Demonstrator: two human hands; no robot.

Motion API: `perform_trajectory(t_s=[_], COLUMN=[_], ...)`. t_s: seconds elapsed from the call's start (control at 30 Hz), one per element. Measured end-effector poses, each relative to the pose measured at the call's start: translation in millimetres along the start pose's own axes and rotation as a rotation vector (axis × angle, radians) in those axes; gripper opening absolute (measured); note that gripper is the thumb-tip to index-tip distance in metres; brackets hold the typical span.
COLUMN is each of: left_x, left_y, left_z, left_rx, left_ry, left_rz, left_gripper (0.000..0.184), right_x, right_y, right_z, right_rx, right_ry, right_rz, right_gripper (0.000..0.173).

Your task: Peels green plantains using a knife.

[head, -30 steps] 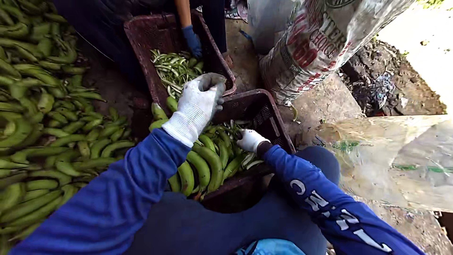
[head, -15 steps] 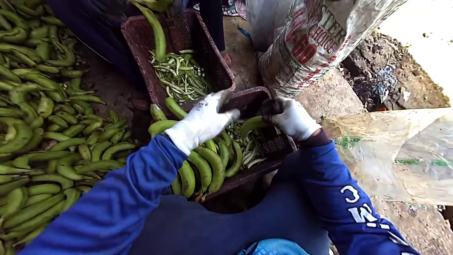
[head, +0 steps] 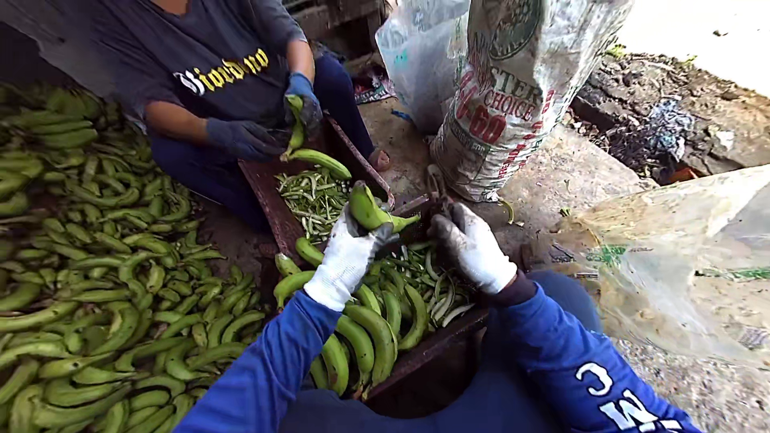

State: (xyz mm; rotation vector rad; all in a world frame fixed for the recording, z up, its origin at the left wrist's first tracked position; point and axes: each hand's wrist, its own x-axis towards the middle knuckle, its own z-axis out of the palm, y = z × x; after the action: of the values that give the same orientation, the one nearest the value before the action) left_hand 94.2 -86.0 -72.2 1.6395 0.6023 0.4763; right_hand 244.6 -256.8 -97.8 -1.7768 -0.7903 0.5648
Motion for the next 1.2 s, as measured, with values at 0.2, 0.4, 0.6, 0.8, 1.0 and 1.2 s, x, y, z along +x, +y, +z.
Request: perform_trajectory(t_s=[0.2, 0.4, 0.6, 0.8, 1.0, 1.2], left_x=[-9, -10, -18, -22, -20, -4], left_y=[7, 25, 31, 29, 29, 23], left_z=[6, -4, -30, -13, 3, -7], left_rx=[0.164, -0.131, -0.352, -0.314, -0.302, -0.458], left_ry=[0.039, 0.043, 0.086, 0.017, -0.122, 0.112], left_rz=[0.163, 0.231, -0.045, -0.179, -0.336, -0.347], left_gripper=[0.062, 0.06, 0.051, 0.048, 0.056, 0.053], right_x=[-14, -5, -14, -18, 27, -15], right_y=[-11, 17, -3, -4, 6, -8], right_z=[35, 53, 43, 51, -10, 22], right_rx=[-0.021, -0.366, -0.223, -0.337, -0.344, -0.192], right_ry=[-0.078, -0.226, 0.037, 0.042, 0.309, 0.071], right_rz=[-0.031, 0.205, -0.314, -0.661, -0.131, -0.375], right_gripper=[0.034, 0.043, 0.051, 0.04, 0.05, 0.045])
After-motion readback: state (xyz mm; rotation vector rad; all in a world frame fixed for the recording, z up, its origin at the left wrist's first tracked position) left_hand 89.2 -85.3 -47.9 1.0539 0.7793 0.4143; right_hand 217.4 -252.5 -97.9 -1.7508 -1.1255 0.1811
